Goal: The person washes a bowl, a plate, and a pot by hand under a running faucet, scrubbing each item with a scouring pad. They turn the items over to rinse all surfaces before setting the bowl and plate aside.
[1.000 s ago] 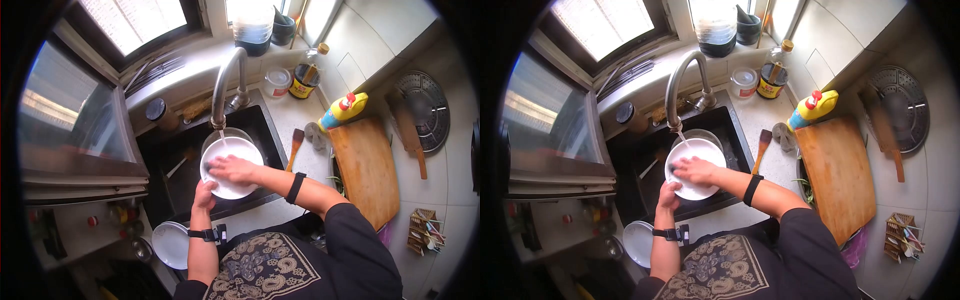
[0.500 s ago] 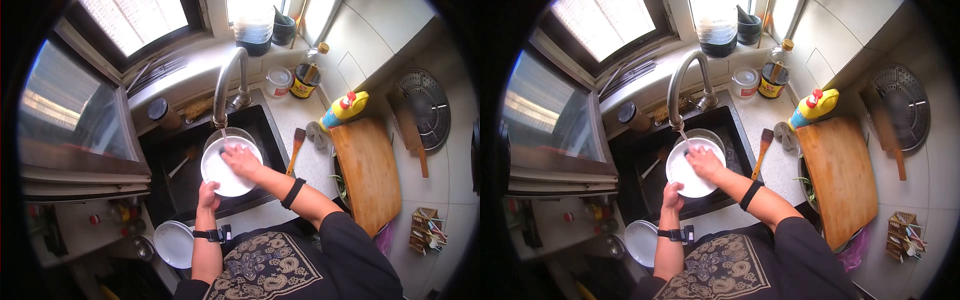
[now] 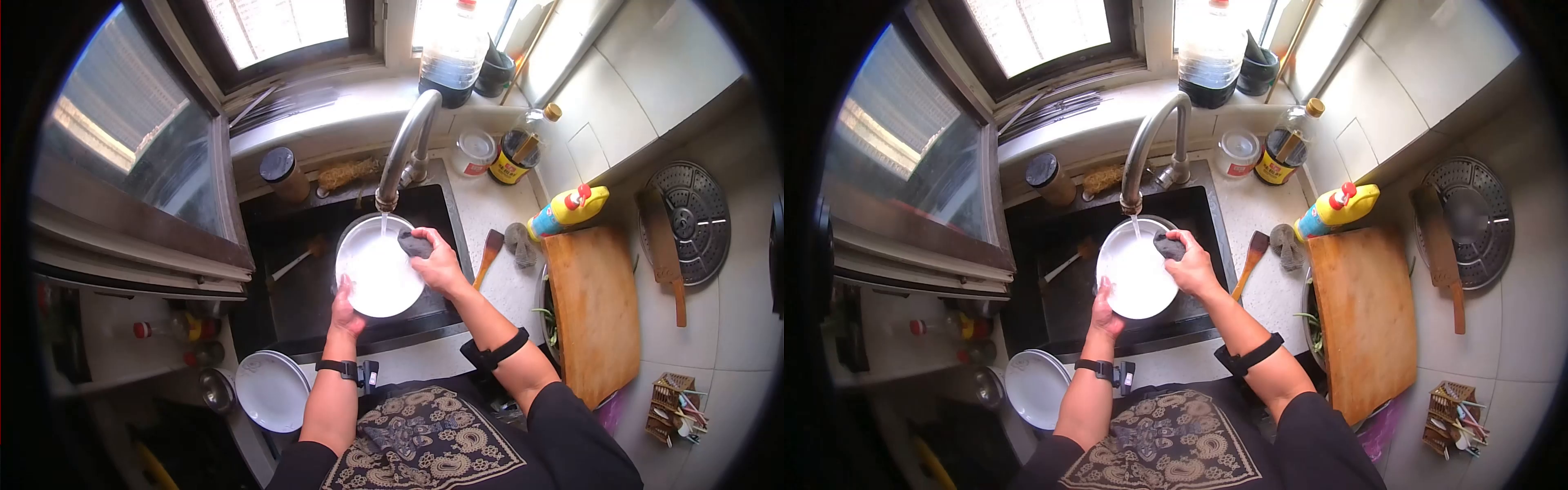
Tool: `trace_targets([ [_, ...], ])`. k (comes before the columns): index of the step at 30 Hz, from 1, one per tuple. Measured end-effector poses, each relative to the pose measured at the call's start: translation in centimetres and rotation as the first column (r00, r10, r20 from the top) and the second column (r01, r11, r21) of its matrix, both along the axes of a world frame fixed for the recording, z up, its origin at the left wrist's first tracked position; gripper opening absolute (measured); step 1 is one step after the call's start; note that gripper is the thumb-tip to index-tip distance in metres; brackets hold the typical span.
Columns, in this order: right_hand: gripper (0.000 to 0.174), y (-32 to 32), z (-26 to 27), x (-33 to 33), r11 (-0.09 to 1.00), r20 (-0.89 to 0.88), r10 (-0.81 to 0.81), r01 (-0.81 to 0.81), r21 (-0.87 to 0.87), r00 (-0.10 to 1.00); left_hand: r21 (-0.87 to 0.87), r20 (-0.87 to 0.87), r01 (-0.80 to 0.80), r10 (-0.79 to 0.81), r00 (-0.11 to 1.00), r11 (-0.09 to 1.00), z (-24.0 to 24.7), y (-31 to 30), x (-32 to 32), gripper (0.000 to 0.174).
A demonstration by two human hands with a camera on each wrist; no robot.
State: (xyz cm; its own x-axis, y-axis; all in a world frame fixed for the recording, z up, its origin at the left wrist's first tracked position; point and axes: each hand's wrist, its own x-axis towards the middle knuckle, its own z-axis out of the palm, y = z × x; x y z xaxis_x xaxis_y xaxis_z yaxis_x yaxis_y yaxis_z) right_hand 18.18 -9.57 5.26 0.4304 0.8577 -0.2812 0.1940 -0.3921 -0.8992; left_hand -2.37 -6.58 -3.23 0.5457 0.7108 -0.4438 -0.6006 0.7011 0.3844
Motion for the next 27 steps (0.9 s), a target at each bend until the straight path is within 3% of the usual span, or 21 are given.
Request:
trace_targets([
  [2, 0.048, -0.4, -1.2, 0.4, 0.997, 0.018, -0.044, 0.043, 0.067, 0.999, 0.013, 0.011, 0.008, -0.009, 1.000, 1.000, 1.3, 0.3, 0.7, 0.064],
  [7, 0.055, -0.8, -5.0, 0.4, 0.939, 0.093, -0.192, 0.155, 0.308, 0.977, 0.000, 0.084, -0.044, 0.043, 0.995, 0.999, -0.3, 2.6, 1.0, 0.063],
  [8, 0.057, -0.8, -5.9, 0.6, 0.952, 0.021, -0.149, 0.138, 0.274, 0.989, 0.004, 0.092, -0.066, 0.065, 0.994, 0.998, -0.2, 3.0, 0.9, 0.061],
  [11, 0.056, -1.1, -7.5, 1.1, 0.993, -0.009, -0.094, 0.095, 0.070, 0.996, 0.186, -0.151, -0.116, 0.145, 0.978, 0.976, 0.7, 2.9, 1.1, 0.055],
  [12, 0.057, -1.4, -7.8, 1.2, 0.995, 0.048, -0.096, 0.096, 0.004, 0.994, 0.219, -0.179, -0.102, 0.143, 0.973, 0.970, 1.1, 2.9, 1.2, 0.052],
  [16, 0.059, -0.9, -6.0, -1.0, 0.982, 0.326, -0.184, 0.158, 0.105, 0.927, 0.258, -0.248, -0.112, 0.177, 0.952, 0.960, 1.5, 2.3, 1.7, 0.046],
  [18, 0.056, 0.1, -6.5, -1.2, 0.978, 0.536, -0.107, -0.010, 0.210, 0.837, 0.230, -0.227, -0.141, 0.194, 0.954, 0.963, 1.4, 1.8, 2.2, 0.045],
  [20, 0.050, 1.3, -6.3, -1.8, 0.945, 0.749, -0.083, -0.185, 0.268, 0.657, 0.194, -0.174, -0.159, 0.194, 0.966, 0.968, 1.1, 1.2, 2.5, 0.044],
  [21, 0.044, 2.0, -5.8, -2.4, 0.937, 0.781, -0.118, -0.193, 0.293, 0.613, 0.189, -0.168, -0.151, 0.184, 0.969, 0.970, 1.0, 0.9, 2.8, 0.045],
  [23, 0.037, 3.2, -6.3, -4.2, 0.937, 0.673, -0.095, -0.163, 0.310, 0.734, 0.181, -0.153, -0.137, 0.166, 0.974, 0.974, 1.1, 0.5, 3.3, 0.046],
  [25, 0.033, 3.1, -5.3, -6.8, 0.949, 0.415, -0.012, -0.120, 0.292, 0.910, 0.164, -0.173, -0.159, 0.187, 0.967, 0.974, 0.7, 0.5, 3.7, 0.048],
  [27, 0.031, 2.3, -6.4, -8.2, 0.893, 0.437, 0.160, -0.318, 0.319, 0.885, 0.144, -0.147, -0.174, 0.195, 0.970, 0.974, -0.5, 0.8, 3.1, 0.051],
])
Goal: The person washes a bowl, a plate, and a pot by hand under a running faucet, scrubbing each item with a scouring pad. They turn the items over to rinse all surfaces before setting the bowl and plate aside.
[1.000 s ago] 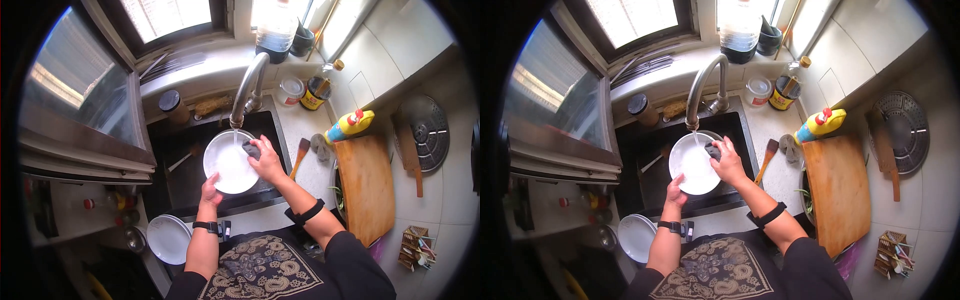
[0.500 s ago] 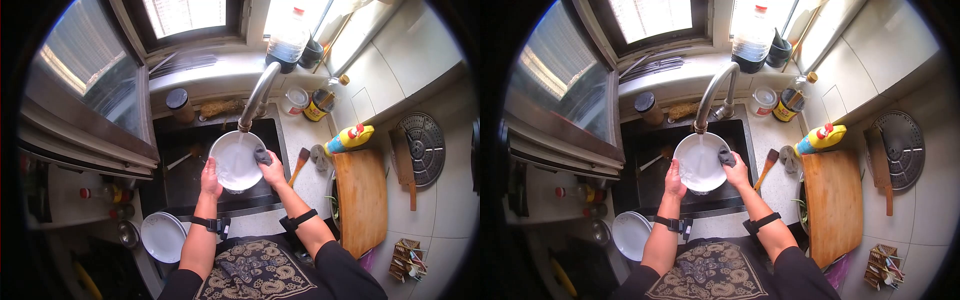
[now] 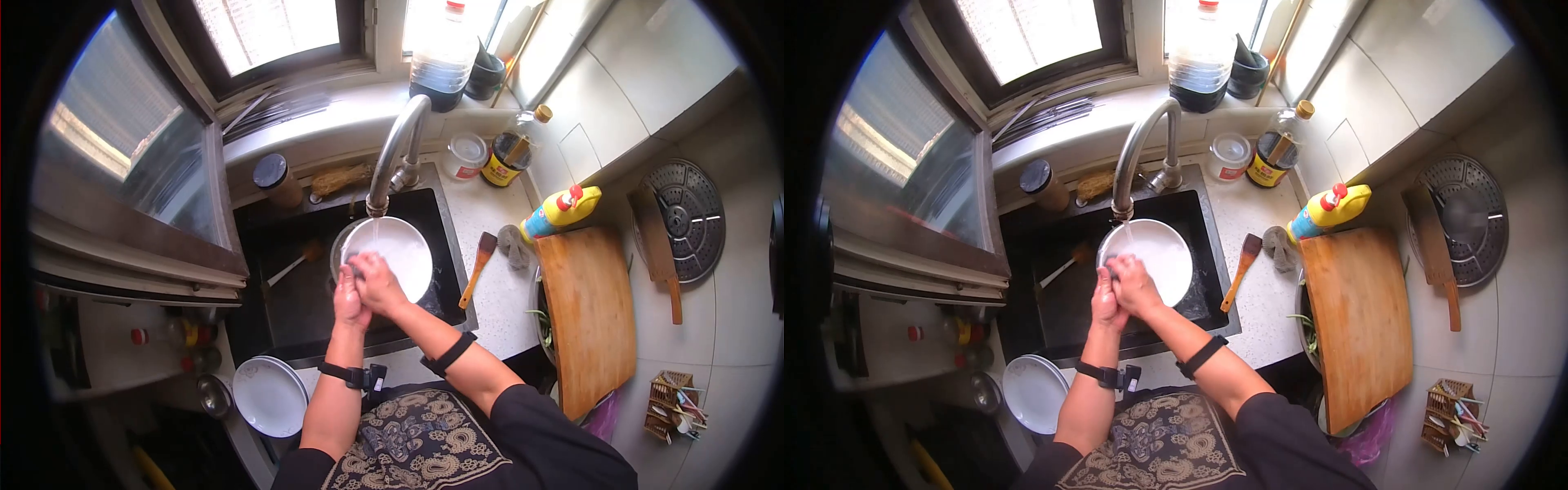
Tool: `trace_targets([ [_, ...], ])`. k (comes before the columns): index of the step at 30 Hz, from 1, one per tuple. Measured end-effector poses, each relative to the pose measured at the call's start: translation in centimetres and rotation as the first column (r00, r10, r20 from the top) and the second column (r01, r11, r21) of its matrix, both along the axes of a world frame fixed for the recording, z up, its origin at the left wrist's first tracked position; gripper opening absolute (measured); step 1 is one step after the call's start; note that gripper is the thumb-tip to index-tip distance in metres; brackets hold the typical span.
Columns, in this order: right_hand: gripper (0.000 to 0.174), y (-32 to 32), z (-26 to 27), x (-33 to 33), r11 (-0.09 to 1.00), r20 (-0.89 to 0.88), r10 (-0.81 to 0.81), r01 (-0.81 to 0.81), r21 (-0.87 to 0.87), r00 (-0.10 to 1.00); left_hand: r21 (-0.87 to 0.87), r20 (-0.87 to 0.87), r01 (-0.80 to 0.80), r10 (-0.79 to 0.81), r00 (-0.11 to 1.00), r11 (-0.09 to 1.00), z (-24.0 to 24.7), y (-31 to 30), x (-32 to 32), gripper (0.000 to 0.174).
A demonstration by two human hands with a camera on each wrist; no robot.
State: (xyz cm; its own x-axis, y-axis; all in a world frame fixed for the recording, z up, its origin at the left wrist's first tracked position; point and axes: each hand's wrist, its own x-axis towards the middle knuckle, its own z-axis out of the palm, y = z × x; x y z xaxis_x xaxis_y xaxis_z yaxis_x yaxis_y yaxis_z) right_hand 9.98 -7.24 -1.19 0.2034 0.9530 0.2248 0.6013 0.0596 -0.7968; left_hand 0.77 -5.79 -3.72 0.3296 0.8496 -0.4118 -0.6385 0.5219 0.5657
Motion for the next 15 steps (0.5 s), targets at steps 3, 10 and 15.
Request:
trace_targets([
  [3, 0.022, -3.1, 1.6, 1.7, 0.944, 0.126, 0.308, -0.286, -0.166, 0.943, 0.028, 0.064, -0.031, 0.029, 0.998, 0.999, -0.1, 1.4, -1.9, 0.055],
  [10, 0.031, -3.8, -0.1, 8.6, 0.939, 0.176, -0.224, 0.260, -0.223, 0.959, 0.065, -0.036, -0.071, 0.073, 0.997, 0.995, 0.2, 1.5, -2.5, 0.059],
  [15, 0.049, -2.4, -4.0, 9.0, 0.813, -0.472, -0.538, 0.280, -0.511, 0.699, -0.062, 0.095, -0.040, 0.046, 0.994, 0.997, -1.6, 0.9, -3.1, 0.065],
])
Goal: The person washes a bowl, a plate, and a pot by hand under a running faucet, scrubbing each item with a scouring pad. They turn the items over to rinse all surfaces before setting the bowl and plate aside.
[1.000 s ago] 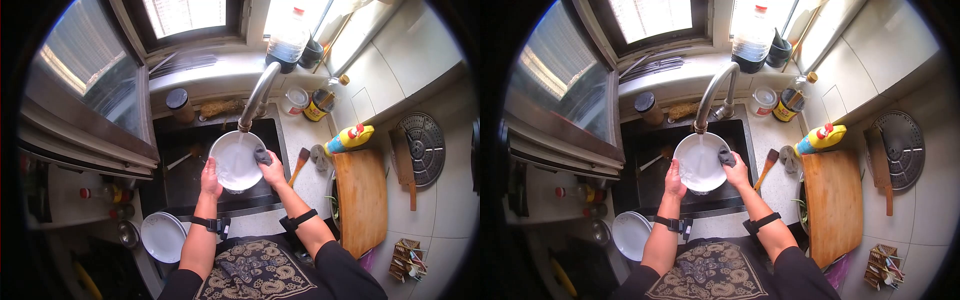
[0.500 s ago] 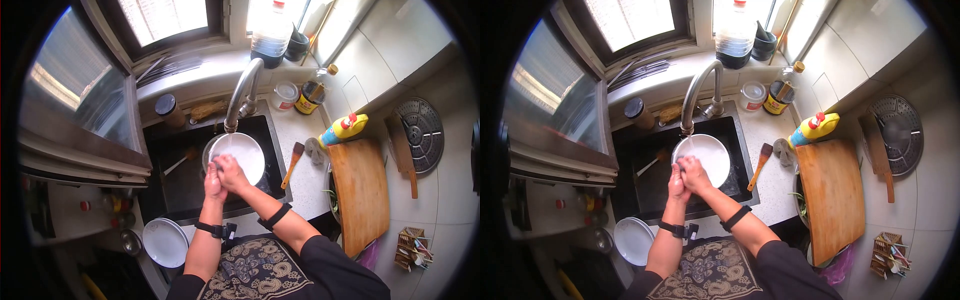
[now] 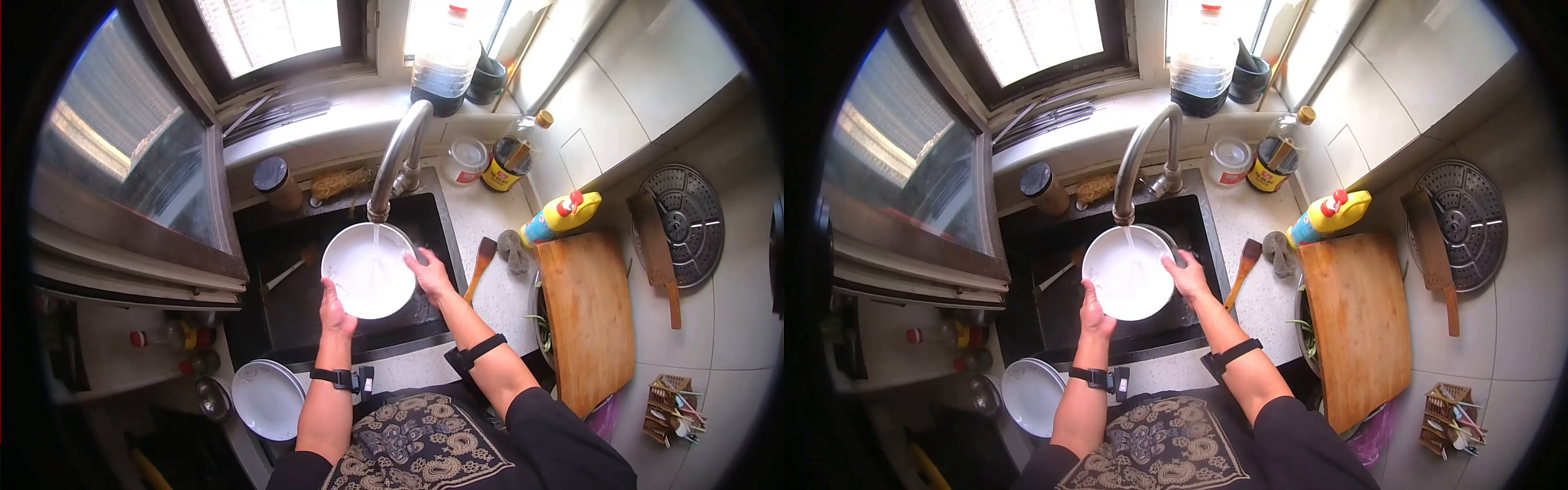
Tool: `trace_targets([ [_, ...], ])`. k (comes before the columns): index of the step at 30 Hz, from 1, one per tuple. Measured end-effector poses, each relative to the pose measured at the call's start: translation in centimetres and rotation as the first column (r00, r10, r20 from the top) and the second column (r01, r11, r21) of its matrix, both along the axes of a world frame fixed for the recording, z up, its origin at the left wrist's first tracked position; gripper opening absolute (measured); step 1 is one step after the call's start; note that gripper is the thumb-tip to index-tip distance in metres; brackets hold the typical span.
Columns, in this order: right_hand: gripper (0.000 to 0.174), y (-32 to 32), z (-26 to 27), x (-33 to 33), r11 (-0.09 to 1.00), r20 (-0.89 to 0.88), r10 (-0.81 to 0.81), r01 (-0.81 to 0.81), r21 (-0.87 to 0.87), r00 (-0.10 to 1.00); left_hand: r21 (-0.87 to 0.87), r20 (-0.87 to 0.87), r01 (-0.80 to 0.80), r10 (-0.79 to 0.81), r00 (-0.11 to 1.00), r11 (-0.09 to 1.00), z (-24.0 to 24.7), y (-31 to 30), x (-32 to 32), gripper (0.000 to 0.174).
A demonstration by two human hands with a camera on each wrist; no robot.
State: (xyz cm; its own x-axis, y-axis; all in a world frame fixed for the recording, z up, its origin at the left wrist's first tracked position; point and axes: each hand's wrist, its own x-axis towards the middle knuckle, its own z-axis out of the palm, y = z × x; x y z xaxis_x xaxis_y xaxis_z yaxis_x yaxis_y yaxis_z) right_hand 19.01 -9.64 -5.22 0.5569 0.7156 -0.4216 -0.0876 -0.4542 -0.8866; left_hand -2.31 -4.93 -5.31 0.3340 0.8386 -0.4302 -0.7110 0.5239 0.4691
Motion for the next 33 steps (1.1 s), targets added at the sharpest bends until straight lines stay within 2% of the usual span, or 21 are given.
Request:
trace_targets([
  [1, 0.051, 0.0, -0.1, -0.1, 1.000, -0.248, 0.014, -0.015, -0.003, 0.969, 0.004, -0.028, 0.030, -0.030, 0.999, 1.000, -0.3, -0.1, 0.1, 0.066],
  [2, 0.049, 0.0, -0.1, 0.0, 0.999, -0.286, 0.032, -0.031, 0.010, 0.958, 0.009, -0.056, 0.058, -0.057, 0.997, 0.998, -0.6, -0.2, 0.4, 0.068],
  [3, 0.045, -0.1, -0.1, 0.3, 0.996, -0.237, 0.089, -0.083, 0.036, 0.967, 0.013, -0.085, 0.084, -0.082, 0.993, 0.996, -1.0, -0.2, 0.5, 0.070],
  [5, 0.037, -0.4, 1.6, 0.7, 0.978, -0.138, 0.202, -0.193, 0.076, 0.970, -0.029, 0.110, 0.157, -0.153, 0.982, 0.987, 0.9, 0.0, 0.2, 0.076],
  [6, 0.028, -0.6, 1.5, 0.9, 0.956, -0.059, 0.222, -0.205, 0.210, 0.973, -0.044, 0.209, 0.195, -0.182, 0.961, 0.980, 2.0, 0.0, 0.1, 0.079],
  [7, 0.023, -0.8, 3.7, 0.7, 0.912, 0.168, 0.208, -0.253, 0.322, 0.964, -0.095, 0.177, 0.227, -0.208, 0.962, 0.969, 2.5, -0.2, 0.5, 0.081],
  [9, 0.021, -0.5, 6.0, 1.2, 0.774, 0.375, 0.273, -0.434, 0.461, 0.886, -0.111, 0.202, 0.414, -0.388, 0.899, 0.903, 2.6, -0.3, 0.0, 0.072],
  [10, 0.022, -0.3, 8.0, 1.3, 0.723, 0.511, 0.287, -0.533, 0.439, 0.810, 0.020, 0.539, 0.533, -0.458, 0.707, 0.846, -0.5, -0.2, -0.9, 0.071],
  [13, 0.027, -0.9, 9.8, 1.7, 0.622, 0.760, 0.268, -0.709, 0.333, 0.592, -0.089, 0.272, 0.529, -0.490, 0.828, 0.844, 4.5, -0.8, 0.0, 0.072],
  [14, 0.032, -1.2, 10.3, 1.7, 0.568, 0.825, 0.244, -0.764, 0.304, 0.510, -0.133, 0.306, 0.502, -0.446, 0.841, 0.855, 5.8, -0.7, 0.5, 0.065],
  [17, 0.033, -2.1, 8.7, 1.6, 0.580, 0.845, 0.206, -0.757, 0.302, 0.494, -0.073, 0.435, 0.399, -0.331, 0.837, 0.914, 4.3, -0.5, 1.8, 0.054],
  [18, 0.036, -2.2, 7.7, 1.8, 0.568, 0.869, 0.157, -0.763, 0.310, 0.470, -0.086, 0.520, 0.372, -0.277, 0.808, 0.924, 4.5, -0.6, 2.0, 0.044],
  [21, 0.038, -2.7, 9.2, 1.0, 0.553, 0.881, 0.162, -0.780, 0.292, 0.445, -0.130, 0.475, 0.300, -0.207, 0.855, 0.945, 3.7, -0.7, 1.6, 0.043],
  [22, 0.044, -2.9, 8.5, 1.1, 0.555, 0.895, 0.187, -0.795, 0.245, 0.406, -0.141, 0.420, 0.262, -0.182, 0.889, 0.955, 3.4, -0.9, 1.5, 0.043],
  [25, 0.052, -3.3, 7.0, 0.5, 0.624, 0.850, 0.256, -0.751, 0.218, 0.460, -0.119, 0.276, 0.151, -0.113, 0.954, 0.981, 3.2, -0.8, 2.1, 0.042],
  [26, 0.057, -3.6, 8.1, -0.1, 0.629, 0.830, 0.328, -0.760, 0.164, 0.451, -0.099, 0.242, 0.114, -0.088, 0.966, 0.989, 3.2, -1.1, 2.2, 0.042],
  [27, 0.055, -3.7, 8.5, -1.2, 0.650, 0.722, 0.422, -0.738, 0.181, 0.549, -0.078, 0.206, 0.082, -0.064, 0.976, 0.994, 3.2, -1.4, 2.3, 0.042],
  [31, 0.049, -3.6, 8.6, -5.9, 0.579, 0.811, 0.347, -0.788, 0.210, 0.471, -0.034, 0.413, 0.179, -0.150, 0.898, 0.983, 1.5, -1.4, 1.9, 0.042],
  [32, 0.045, -3.9, 8.5, -6.5, 0.608, 0.840, 0.313, -0.773, 0.181, 0.443, -0.010, 0.435, 0.192, -0.169, 0.885, 0.981, 1.3, -1.4, 1.7, 0.042],
  [33, 0.044, -3.9, 8.3, -6.5, 0.647, 0.830, 0.283, -0.735, 0.205, 0.481, 0.015, 0.454, 0.204, -0.188, 0.871, 0.979, 1.1, -1.3, 1.4, 0.042],
])
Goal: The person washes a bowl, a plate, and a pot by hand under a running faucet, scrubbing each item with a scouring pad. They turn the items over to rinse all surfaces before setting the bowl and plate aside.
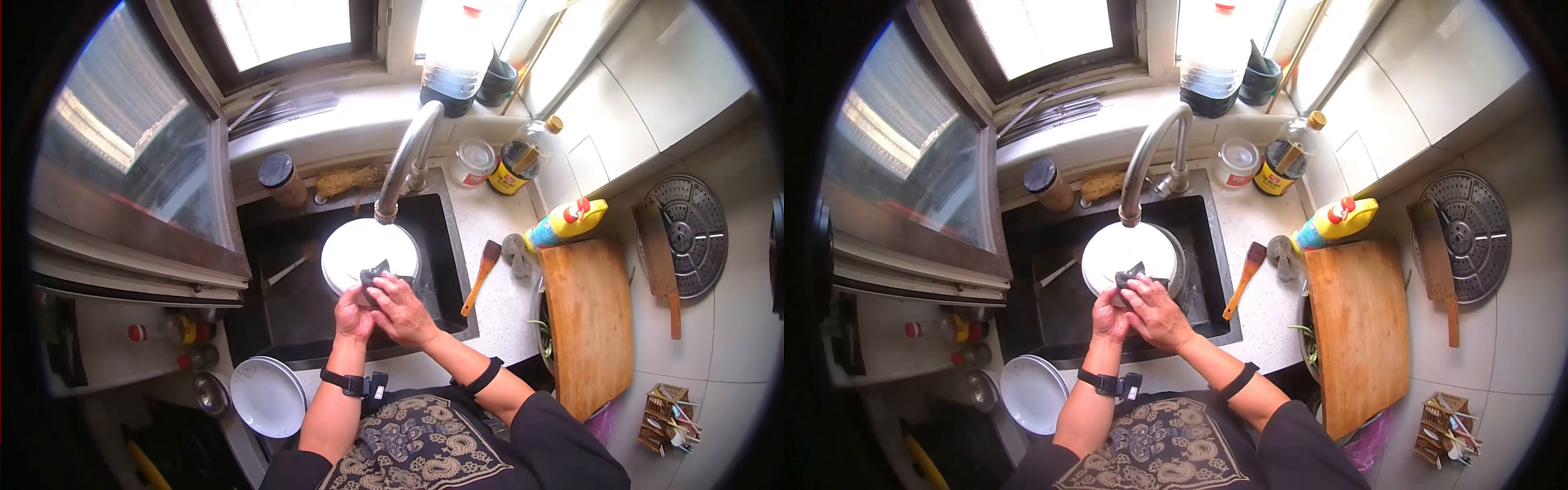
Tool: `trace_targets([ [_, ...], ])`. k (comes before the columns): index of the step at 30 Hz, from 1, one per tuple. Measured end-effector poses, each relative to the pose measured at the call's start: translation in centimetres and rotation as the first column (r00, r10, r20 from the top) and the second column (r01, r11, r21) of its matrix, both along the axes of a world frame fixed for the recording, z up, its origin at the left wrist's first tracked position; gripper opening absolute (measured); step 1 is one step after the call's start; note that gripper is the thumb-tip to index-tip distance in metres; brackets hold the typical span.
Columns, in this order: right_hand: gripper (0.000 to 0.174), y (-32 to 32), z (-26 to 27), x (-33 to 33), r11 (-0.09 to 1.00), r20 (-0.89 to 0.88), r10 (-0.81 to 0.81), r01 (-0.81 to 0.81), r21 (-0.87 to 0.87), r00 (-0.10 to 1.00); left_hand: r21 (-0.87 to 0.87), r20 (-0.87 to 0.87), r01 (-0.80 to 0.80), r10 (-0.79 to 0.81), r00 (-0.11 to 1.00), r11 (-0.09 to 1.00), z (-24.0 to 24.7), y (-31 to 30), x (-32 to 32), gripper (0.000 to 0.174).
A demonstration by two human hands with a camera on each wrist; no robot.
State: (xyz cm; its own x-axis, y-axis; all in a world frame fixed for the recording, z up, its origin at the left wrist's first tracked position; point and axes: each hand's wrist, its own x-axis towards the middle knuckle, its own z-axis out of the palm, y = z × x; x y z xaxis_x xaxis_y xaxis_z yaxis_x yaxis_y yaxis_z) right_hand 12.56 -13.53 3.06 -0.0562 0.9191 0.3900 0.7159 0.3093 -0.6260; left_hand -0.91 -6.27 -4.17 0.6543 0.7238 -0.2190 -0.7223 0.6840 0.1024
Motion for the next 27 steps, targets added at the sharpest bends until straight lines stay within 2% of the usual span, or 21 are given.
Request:
trace_targets([
  [1, 0.044, 0.1, -0.6, 0.3, 0.999, -0.026, -0.052, 0.053, 0.009, 0.998, 0.012, -0.163, -0.064, 0.065, 0.985, 0.998, 0.0, 0.0, -0.1, 0.045],
  [2, 0.044, 0.3, -1.3, 0.6, 0.994, -0.054, -0.104, 0.105, 0.015, 0.993, 0.037, -0.208, -0.076, 0.082, 0.975, 0.996, 1.3, 0.1, -0.1, 0.045],
  [3, 0.041, 0.7, -2.3, 1.0, 0.974, -0.119, -0.225, 0.226, -0.005, 0.967, 0.060, -0.250, -0.089, 0.101, 0.963, 0.994, 2.5, -0.1, -0.3, 0.045],
  [4, 0.042, 1.6, -3.4, 1.7, 0.952, -0.232, -0.307, 0.295, -0.085, 0.923, 0.081, -0.292, -0.098, 0.118, 0.949, 0.992, 3.4, -0.4, -0.4, 0.046],
  [6, 0.042, 4.7, -5.1, 4.1, 0.877, -0.419, -0.478, 0.401, -0.263, 0.772, 0.142, -0.329, 0.012, 0.036, 0.944, 0.990, 3.7, -0.2, -0.9, 0.052],
  [8, 0.043, 7.6, -5.7, 6.9, 0.790, -0.516, -0.588, 0.304, -0.533, 0.623, 0.213, -0.399, 0.119, -0.025, 0.917, 0.970, 4.3, -0.4, -0.9, 0.054],
  [11, 0.039, 10.2, -2.4, 7.8, 0.771, -0.307, -0.493, 0.245, -0.589, 0.814, 0.242, -0.532, 0.356, -0.183, 0.827, 0.903, 4.4, 0.1, -0.9, 0.052],
  [12, 0.036, 10.3, -1.2, 7.0, 0.823, -0.273, -0.399, 0.210, -0.527, 0.875, 0.244, -0.577, 0.428, -0.225, 0.785, 0.870, 4.4, 0.4, -1.0, 0.051],
  [14, 0.029, 9.8, 0.3, 4.2, 0.865, -0.381, -0.320, 0.103, -0.491, 0.868, 0.207, -0.623, 0.522, -0.300, 0.722, 0.827, 4.4, 1.2, -0.9, 0.052],
  [15, 0.026, 9.6, -0.2, 3.4, 0.947, -0.330, -0.163, 0.054, -0.316, 0.930, 0.188, -0.645, 0.566, -0.334, 0.688, 0.803, 4.4, 1.5, -0.8, 0.052],
  [16, 0.022, 9.1, -0.6, 2.6, 0.990, -0.245, -0.012, -0.022, -0.136, 0.970, 0.202, -0.652, 0.514, -0.277, 0.706, 0.834, 4.6, 1.5, -0.4, 0.053],
  [17, 0.017, 8.2, -0.6, 1.5, 0.998, -0.214, 0.037, -0.048, -0.048, 0.976, 0.217, -0.658, 0.460, -0.219, 0.720, 0.861, 4.9, 1.2, 0.2, 0.054],
  [18, 0.016, 7.2, -0.4, 1.1, 0.987, -0.108, 0.156, -0.160, -0.032, 0.982, 0.231, -0.665, 0.405, -0.161, 0.729, 0.885, 5.0, 1.1, 0.4, 0.055],
  [20, 0.015, 6.5, -0.5, 0.6, 0.980, -0.098, 0.197, -0.198, 0.005, 0.975, 0.298, -0.638, 0.423, -0.150, 0.755, 0.856, 3.8, 1.4, -0.1, 0.057],
  [22, 0.020, 7.3, -0.8, 1.1, 0.996, -0.069, 0.093, -0.093, 0.009, 0.993, 0.359, -0.655, 0.421, -0.096, 0.749, 0.833, 3.6, 1.1, -0.3, 0.058],
  [23, 0.022, 8.1, -1.0, 1.5, 0.999, -0.054, 0.038, -0.038, 0.014, 0.998, 0.357, -0.641, 0.405, -0.095, 0.762, 0.842, 3.6, 1.1, -0.4, 0.052],
  [24, 0.026, 9.1, -1.3, 2.2, 0.988, -0.187, -0.097, 0.072, -0.136, 0.978, 0.325, -0.665, 0.443, -0.131, 0.735, 0.835, 3.8, 1.3, -0.6, 0.049],
  [26, 0.033, 11.0, -2.5, 3.6, 0.867, -0.373, -0.395, 0.206, -0.453, 0.840, 0.261, -0.709, 0.514, -0.199, 0.676, 0.817, 4.3, 1.4, -1.3, 0.044],
  [27, 0.037, 11.2, -3.1, 4.4, 0.806, -0.332, -0.476, 0.253, -0.535, 0.814, 0.252, -0.685, 0.448, -0.169, 0.709, 0.858, 4.6, 1.1, -1.3, 0.037],
])
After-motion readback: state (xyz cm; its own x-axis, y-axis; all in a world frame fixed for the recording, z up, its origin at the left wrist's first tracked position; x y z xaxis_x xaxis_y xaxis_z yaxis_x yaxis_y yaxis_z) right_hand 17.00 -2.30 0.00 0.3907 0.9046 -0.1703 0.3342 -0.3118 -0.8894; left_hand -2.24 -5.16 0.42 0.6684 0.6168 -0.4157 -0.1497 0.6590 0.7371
